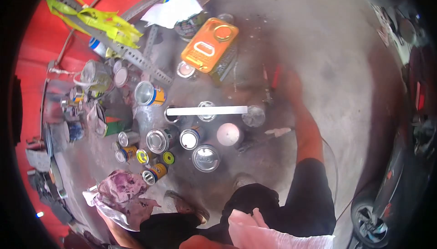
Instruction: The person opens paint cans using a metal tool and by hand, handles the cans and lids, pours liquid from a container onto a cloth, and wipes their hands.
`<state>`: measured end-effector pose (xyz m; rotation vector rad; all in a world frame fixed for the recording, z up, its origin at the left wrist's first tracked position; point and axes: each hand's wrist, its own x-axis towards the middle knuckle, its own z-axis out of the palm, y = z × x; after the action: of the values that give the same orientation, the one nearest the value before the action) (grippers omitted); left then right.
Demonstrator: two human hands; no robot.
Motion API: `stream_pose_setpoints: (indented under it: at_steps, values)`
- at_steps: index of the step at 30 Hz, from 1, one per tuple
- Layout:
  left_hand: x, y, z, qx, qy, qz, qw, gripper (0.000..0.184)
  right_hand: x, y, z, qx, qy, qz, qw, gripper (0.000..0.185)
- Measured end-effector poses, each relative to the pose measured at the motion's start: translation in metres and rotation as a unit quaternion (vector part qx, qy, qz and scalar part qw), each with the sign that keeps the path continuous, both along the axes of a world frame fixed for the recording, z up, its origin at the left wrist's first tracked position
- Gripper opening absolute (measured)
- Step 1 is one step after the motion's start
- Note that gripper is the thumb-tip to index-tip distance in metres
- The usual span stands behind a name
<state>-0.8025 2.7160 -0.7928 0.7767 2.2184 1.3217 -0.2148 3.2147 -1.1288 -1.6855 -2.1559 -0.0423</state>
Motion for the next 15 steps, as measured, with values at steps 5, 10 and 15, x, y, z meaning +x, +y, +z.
stream_pose_setpoints:
  at_steps: [5, 10, 15]
  values:
    - [0.017, 0.049, 0.0, 0.066, -0.135, 0.145, 0.978, 0.045, -0.037, -0.008, 0.026, -0.142, 0.076, -0.173, 0.972, 0.039]
    - [0.001, 0.01, -0.012, -0.003, 0.033, 0.066, 0.997, 0.043, -0.07, 0.003, 0.039, -0.162, 0.119, -0.178, 0.963, 0.039]
    - [-0.003, -0.007, -0.021, 0.08, -0.094, 0.114, 0.986, 0.032, -0.048, -0.007, 0.037, -0.135, 0.13, -0.223, 0.957, 0.033]
